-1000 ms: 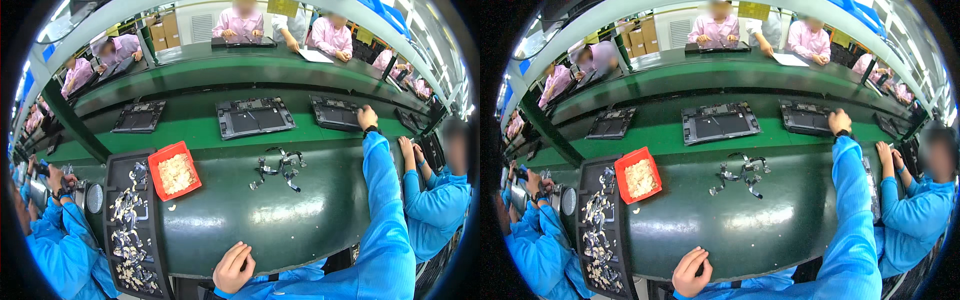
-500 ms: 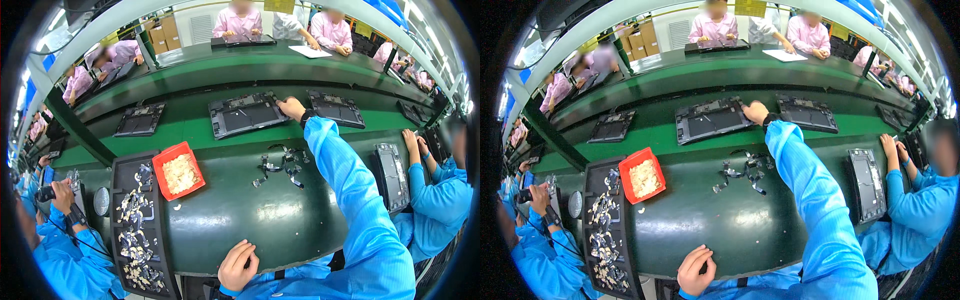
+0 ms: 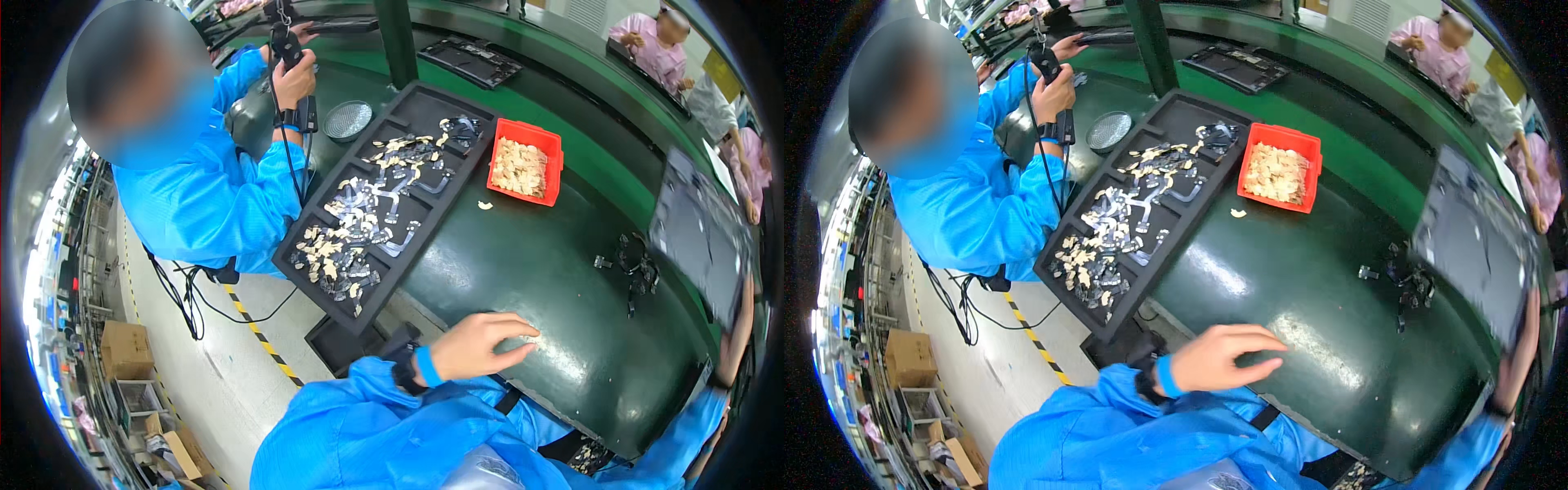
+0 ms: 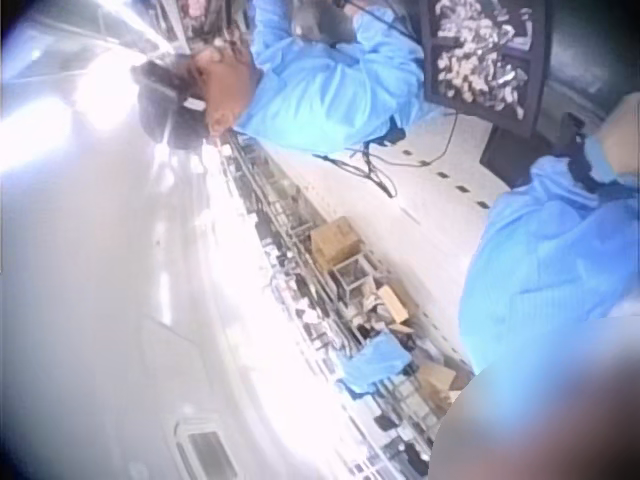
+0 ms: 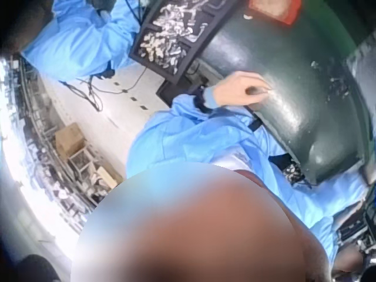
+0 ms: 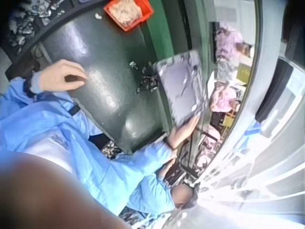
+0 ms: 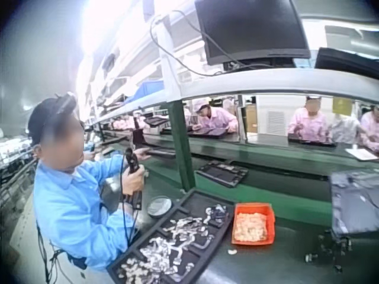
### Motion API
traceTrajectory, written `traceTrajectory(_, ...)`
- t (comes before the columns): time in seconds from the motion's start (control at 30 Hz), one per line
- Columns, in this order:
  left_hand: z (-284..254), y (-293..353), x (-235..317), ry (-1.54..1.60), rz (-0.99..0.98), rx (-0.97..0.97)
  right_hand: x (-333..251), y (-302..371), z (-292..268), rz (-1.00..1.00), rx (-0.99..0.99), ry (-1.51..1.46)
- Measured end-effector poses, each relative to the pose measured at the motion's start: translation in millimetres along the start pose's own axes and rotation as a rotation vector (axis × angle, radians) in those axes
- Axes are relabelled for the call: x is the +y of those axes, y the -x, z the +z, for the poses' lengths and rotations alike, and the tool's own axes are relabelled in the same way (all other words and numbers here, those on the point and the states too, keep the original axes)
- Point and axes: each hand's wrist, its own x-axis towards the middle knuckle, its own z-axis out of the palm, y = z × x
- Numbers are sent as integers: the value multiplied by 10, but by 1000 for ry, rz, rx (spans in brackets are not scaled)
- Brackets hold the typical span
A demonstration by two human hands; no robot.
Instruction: The person is seen connecting components inside an electronic device, likely a tablet or laptop, using their hands on a factory assembly line.
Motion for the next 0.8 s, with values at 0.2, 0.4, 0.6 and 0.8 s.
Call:
traceTrajectory(0.2, -1132, -336, 374, -572, 18, 254, -489, 1909, 435, 439, 281, -351)
traceTrajectory(0.4, -1969, -1654, -783, -991, 119, 351, -58, 3022, 1322, 648, 340, -602)
traceTrajectory(0.6, -2721, -1567, -1432, -1127, -132, 213, -412, 2825, 1846, 618, 282, -586)
traceTrajectory(0.8, -2761, -1650, -1225, -1156, 99, 447, -295, 2789, 1704, 439, 250, -177)
